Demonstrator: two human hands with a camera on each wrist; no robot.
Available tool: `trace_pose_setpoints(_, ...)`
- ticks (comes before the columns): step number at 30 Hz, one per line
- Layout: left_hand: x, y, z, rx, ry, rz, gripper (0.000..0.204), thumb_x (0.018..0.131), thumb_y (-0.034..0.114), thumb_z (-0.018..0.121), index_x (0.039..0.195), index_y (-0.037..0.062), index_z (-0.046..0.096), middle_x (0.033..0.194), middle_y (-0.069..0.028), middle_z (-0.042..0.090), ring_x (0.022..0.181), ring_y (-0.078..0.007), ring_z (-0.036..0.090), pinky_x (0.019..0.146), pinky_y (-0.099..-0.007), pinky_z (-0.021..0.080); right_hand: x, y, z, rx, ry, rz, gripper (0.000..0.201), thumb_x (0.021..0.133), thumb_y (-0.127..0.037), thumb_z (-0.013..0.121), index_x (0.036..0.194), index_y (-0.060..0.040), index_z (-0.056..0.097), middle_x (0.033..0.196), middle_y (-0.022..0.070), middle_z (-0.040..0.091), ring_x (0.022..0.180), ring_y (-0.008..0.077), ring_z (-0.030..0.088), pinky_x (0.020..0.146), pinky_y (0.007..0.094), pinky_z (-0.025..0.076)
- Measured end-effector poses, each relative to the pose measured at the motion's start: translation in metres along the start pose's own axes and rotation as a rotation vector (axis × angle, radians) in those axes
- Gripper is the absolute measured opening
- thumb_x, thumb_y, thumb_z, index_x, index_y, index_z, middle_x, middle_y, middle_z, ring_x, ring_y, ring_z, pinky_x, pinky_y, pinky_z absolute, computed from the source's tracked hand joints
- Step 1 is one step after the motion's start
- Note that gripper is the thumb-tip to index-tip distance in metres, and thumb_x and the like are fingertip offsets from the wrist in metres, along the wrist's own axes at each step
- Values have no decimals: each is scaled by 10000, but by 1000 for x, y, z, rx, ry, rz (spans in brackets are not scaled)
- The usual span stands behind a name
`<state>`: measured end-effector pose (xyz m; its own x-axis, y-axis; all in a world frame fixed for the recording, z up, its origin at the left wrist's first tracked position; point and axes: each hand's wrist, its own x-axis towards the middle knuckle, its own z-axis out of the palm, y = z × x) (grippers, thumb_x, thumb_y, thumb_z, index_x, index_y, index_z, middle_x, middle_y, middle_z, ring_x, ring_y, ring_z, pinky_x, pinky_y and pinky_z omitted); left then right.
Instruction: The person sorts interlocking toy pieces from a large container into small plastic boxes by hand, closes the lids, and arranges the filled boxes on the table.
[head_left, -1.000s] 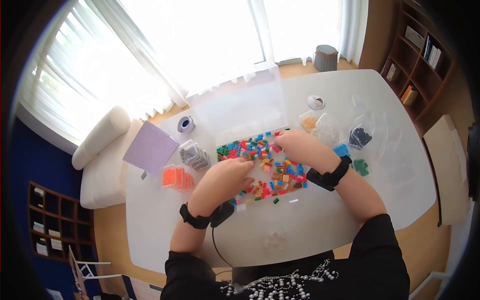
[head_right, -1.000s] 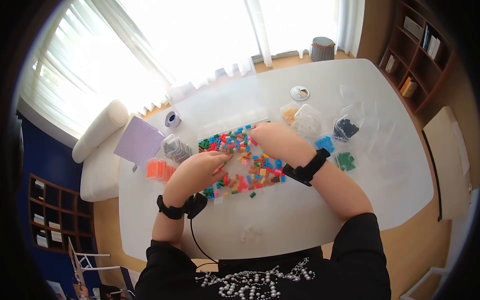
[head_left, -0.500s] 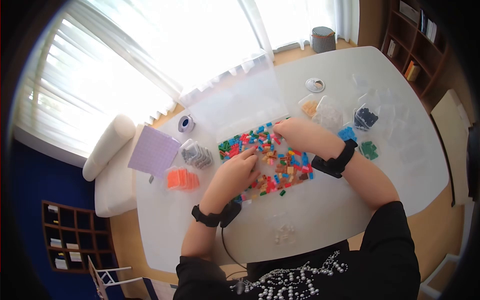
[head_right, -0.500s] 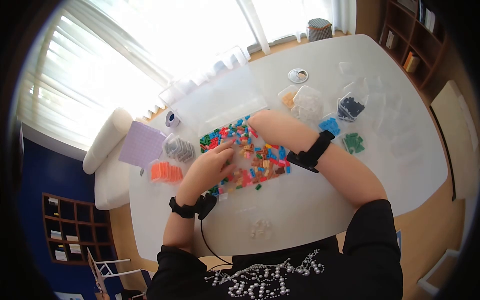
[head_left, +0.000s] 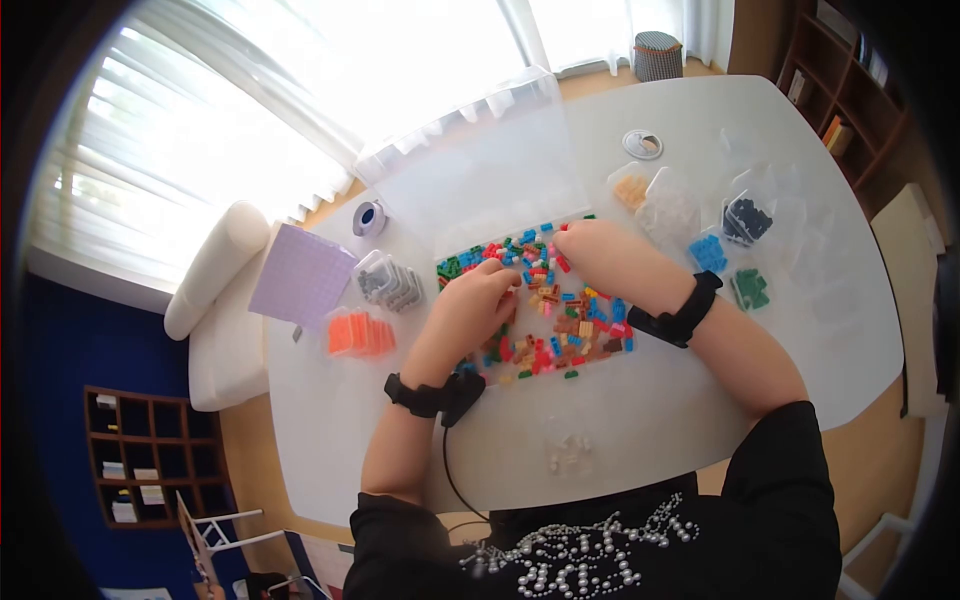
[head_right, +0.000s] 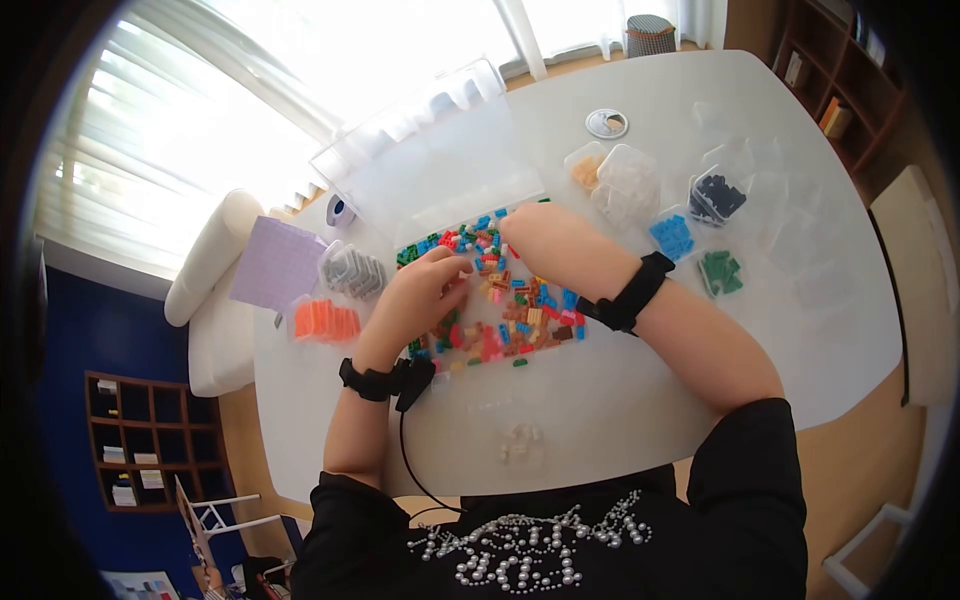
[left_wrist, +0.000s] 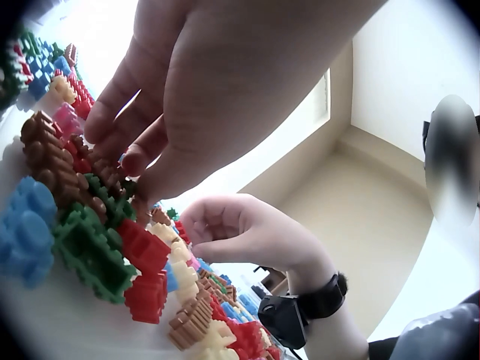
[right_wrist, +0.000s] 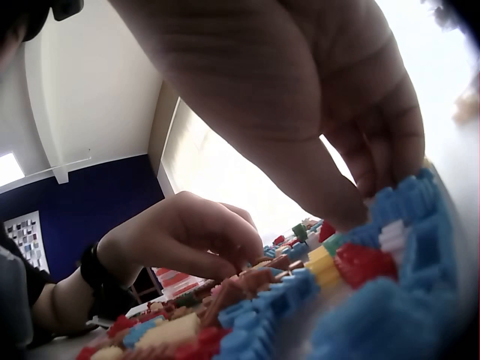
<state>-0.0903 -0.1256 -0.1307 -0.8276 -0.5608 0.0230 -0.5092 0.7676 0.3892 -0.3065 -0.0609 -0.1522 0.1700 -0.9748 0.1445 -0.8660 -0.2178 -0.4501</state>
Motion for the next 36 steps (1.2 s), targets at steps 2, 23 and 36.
trace_pose_setpoints(2, 1, -1, 2, 47, 20, 45, 159, 846, 80, 611, 995, 33, 641, 948, -112, 617, 831, -292, 640, 731, -364, 512, 1, 0, 1, -55, -9, -33, 104, 782, 13, 562, 879, 7, 600, 867, 190, 637, 869, 375, 615, 756, 440, 499)
trace_pose_setpoints(23, 31, 5, -21, -16, 127, -65, 154, 783, 141, 586, 801, -11, 600, 732, -170, 605, 644, -302, 582, 621, -387, 472, 18, 15, -6, -30, 15, 145, 143, 903, -124, 502, 961, -18, 579, 807, 201, 655, 787, 388, 634, 698, 470, 491)
trace_pose_setpoints(36, 29, 0, -1, -52, 105, 128, 229, 822, 32, 582, 1031, 40, 676, 910, -145, 669, 756, -283, 643, 699, -356, 513, 8, 12, -13, -55, -54, 33, 134, 891, -105, 513, 980, -54, 600, 862, 181, 655, 859, 363, 635, 725, 447, 489)
